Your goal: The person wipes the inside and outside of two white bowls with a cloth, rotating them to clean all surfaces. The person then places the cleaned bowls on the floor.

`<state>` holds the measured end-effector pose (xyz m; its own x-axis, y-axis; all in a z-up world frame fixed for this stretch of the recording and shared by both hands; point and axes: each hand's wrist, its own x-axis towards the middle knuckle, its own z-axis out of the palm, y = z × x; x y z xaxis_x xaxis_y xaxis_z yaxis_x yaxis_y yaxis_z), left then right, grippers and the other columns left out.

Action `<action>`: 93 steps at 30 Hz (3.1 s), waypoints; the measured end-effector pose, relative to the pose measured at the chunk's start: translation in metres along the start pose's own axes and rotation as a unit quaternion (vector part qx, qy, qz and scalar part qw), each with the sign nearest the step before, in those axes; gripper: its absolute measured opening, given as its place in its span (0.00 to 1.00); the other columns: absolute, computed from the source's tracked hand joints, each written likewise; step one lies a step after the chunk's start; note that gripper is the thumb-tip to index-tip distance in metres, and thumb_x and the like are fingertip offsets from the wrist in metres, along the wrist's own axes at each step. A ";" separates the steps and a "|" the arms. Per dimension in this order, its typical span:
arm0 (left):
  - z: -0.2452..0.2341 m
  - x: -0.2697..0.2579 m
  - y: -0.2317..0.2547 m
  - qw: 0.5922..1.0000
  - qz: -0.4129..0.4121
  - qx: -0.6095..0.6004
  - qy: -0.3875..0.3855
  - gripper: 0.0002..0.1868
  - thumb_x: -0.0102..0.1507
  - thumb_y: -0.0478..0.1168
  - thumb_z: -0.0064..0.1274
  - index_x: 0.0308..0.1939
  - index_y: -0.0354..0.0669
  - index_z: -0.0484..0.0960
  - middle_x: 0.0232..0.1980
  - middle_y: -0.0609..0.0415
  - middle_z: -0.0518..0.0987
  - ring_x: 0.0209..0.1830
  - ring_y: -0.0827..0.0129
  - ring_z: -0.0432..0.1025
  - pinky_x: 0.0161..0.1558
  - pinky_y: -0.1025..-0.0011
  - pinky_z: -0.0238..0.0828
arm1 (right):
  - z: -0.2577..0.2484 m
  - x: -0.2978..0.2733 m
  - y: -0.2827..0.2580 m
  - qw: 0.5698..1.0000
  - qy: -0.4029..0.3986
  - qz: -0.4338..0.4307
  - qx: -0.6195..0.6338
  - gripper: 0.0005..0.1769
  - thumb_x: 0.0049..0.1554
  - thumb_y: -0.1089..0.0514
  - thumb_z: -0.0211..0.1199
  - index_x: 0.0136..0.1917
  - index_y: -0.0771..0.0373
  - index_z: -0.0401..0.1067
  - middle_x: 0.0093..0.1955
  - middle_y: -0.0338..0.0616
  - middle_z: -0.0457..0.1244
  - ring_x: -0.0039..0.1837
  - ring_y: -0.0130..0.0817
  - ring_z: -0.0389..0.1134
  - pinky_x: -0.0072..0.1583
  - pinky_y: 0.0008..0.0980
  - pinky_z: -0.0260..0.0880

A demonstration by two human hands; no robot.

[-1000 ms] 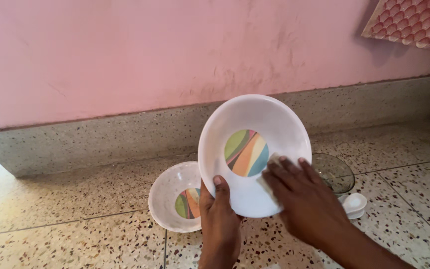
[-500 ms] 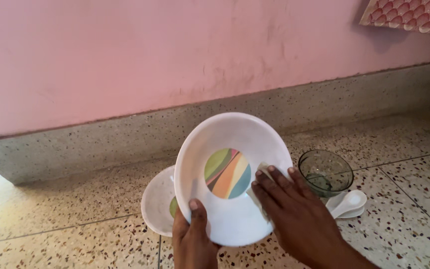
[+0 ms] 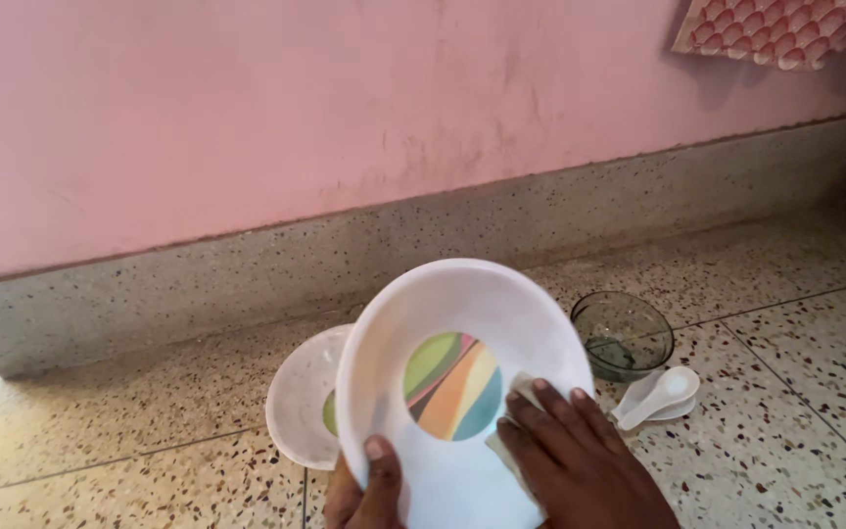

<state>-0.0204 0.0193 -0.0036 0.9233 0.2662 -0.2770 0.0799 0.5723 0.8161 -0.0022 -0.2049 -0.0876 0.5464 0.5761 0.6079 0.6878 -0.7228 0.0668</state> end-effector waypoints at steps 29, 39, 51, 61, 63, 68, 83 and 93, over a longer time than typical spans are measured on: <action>0.018 0.035 -0.036 0.971 0.159 0.179 0.020 0.17 0.69 0.40 0.40 0.60 0.38 0.72 0.45 0.48 0.83 0.41 0.69 0.77 0.43 0.70 0.76 | -0.003 0.073 0.033 0.990 -0.129 0.001 -0.051 0.44 0.42 0.71 0.57 0.74 0.68 0.57 0.78 0.62 0.53 0.78 0.56 0.51 0.73 0.57 0.46; 0.029 0.027 -0.040 0.982 0.154 0.108 0.030 0.16 0.70 0.39 0.41 0.58 0.37 0.72 0.46 0.47 0.82 0.42 0.70 0.76 0.43 0.69 0.75 | 0.013 0.036 -0.022 0.969 -0.121 0.010 0.215 0.49 0.44 0.63 0.65 0.77 0.70 0.54 0.80 0.64 0.51 0.80 0.58 0.50 0.78 0.52 0.46; 0.029 0.025 -0.029 0.984 0.162 0.062 0.035 0.17 0.70 0.42 0.42 0.58 0.37 0.74 0.46 0.49 0.82 0.41 0.71 0.75 0.41 0.70 0.74 | 0.003 0.045 -0.036 0.967 -0.157 0.021 0.199 0.51 0.47 0.59 0.65 0.79 0.72 0.49 0.81 0.64 0.47 0.83 0.56 0.45 0.79 0.52 0.43; 0.007 0.037 -0.015 0.938 0.281 0.194 0.056 0.19 0.73 0.48 0.42 0.53 0.33 0.77 0.39 0.48 0.83 0.37 0.70 0.75 0.38 0.71 0.75 | 0.002 0.057 0.005 0.986 -0.161 0.007 -0.051 0.45 0.46 0.61 0.59 0.76 0.67 0.53 0.80 0.60 0.48 0.81 0.56 0.46 0.77 0.58 0.42; 0.014 0.036 -0.029 0.944 0.263 0.183 0.075 0.18 0.72 0.47 0.42 0.53 0.35 0.74 0.41 0.51 0.83 0.39 0.71 0.77 0.39 0.72 0.76 | 0.003 0.050 -0.022 0.978 -0.201 0.030 0.044 0.42 0.49 0.63 0.59 0.76 0.67 0.53 0.79 0.58 0.49 0.81 0.51 0.48 0.79 0.52 0.43; 0.020 0.031 -0.037 0.929 0.305 0.197 0.069 0.19 0.71 0.47 0.45 0.51 0.31 0.76 0.38 0.48 0.82 0.34 0.70 0.76 0.35 0.70 0.75 | -0.004 0.055 -0.031 0.987 -0.143 -0.043 0.064 0.44 0.49 0.62 0.60 0.78 0.68 0.52 0.79 0.61 0.50 0.80 0.54 0.50 0.76 0.54 0.45; 0.007 0.036 0.009 0.882 0.305 0.342 0.108 0.19 0.68 0.49 0.47 0.51 0.38 0.83 0.30 0.50 0.86 0.26 0.71 0.79 0.28 0.69 0.74 | 0.004 0.055 0.036 0.987 -0.043 -0.110 -0.107 0.44 0.60 0.42 0.40 0.83 0.63 0.38 0.84 0.55 0.37 0.84 0.45 0.36 0.80 0.53 0.31; 0.011 0.034 0.001 0.885 0.303 0.348 0.068 0.20 0.69 0.49 0.47 0.49 0.36 0.82 0.31 0.52 0.85 0.26 0.73 0.79 0.28 0.70 0.75 | -0.014 0.074 0.049 0.978 -0.144 0.009 -0.151 0.36 0.61 0.52 0.40 0.80 0.62 0.50 0.84 0.49 0.45 0.81 0.41 0.40 0.78 0.52 0.31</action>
<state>0.0154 0.0200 -0.0069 0.8263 0.4776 0.2985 -0.1586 -0.3112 0.9370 0.0647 -0.2032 -0.0282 0.6987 0.6146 0.3663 0.5285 -0.7884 0.3148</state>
